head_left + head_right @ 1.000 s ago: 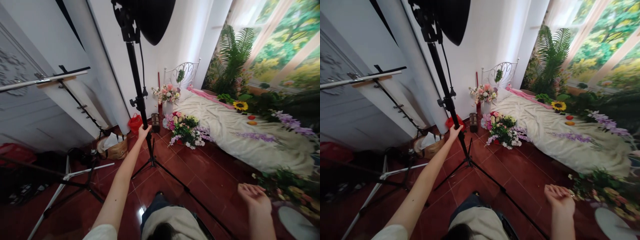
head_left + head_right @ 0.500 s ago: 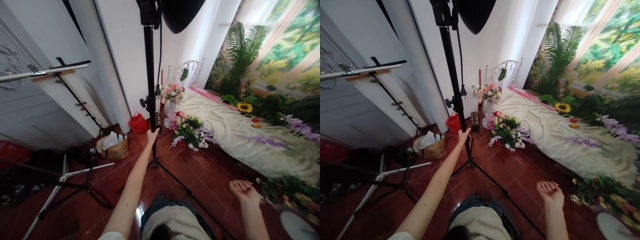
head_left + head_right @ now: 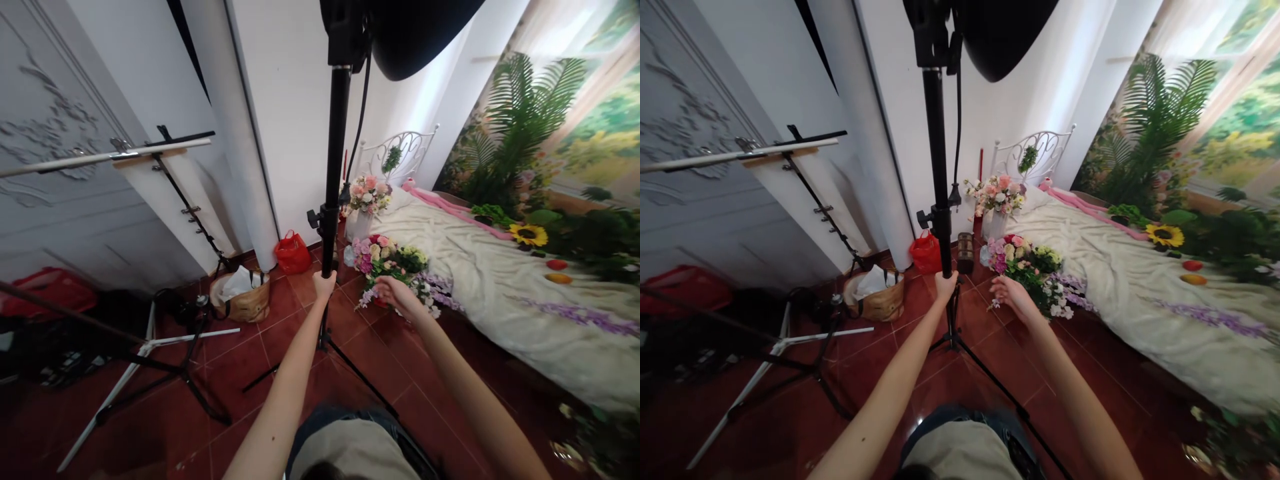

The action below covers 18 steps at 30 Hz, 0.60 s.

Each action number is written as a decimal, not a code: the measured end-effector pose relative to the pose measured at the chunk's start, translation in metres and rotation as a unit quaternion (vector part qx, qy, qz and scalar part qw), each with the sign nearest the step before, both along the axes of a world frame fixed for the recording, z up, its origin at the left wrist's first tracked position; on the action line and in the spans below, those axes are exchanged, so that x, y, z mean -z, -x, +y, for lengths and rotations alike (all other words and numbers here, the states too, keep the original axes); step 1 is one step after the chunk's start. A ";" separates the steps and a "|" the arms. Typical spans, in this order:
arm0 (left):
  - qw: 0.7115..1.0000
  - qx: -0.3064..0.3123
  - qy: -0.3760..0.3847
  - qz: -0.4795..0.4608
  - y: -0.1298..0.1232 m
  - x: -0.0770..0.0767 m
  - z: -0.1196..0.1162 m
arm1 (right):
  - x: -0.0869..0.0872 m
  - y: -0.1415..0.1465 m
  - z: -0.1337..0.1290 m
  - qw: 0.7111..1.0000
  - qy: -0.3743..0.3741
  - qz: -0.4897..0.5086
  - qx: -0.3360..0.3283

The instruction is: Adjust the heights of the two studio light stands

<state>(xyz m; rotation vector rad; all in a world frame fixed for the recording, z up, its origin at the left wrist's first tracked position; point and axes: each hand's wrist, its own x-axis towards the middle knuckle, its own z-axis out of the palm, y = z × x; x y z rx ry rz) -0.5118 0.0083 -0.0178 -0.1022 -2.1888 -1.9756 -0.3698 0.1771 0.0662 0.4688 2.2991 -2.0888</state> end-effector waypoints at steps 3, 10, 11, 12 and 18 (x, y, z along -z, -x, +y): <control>1.000 -0.017 0.009 0.003 0.001 0.001 0.001 | 0.008 0.056 -0.027 0.980 -0.190 -0.013 -0.066; 0.999 -0.027 0.022 0.015 0.004 0.002 0.002 | 0.016 0.123 -0.049 0.785 -0.533 0.018 -0.316; 0.999 -0.028 0.024 0.014 0.004 0.002 0.002 | 0.013 0.128 -0.049 0.770 -0.540 -0.001 -0.338; 0.999 -0.028 0.026 0.011 0.004 0.002 0.002 | 0.011 0.133 -0.050 0.766 -0.541 -0.017 -0.347; 1.000 -0.026 0.008 -0.007 0.005 -0.002 0.002 | 0.004 0.157 -0.063 0.922 -0.350 -0.021 -0.165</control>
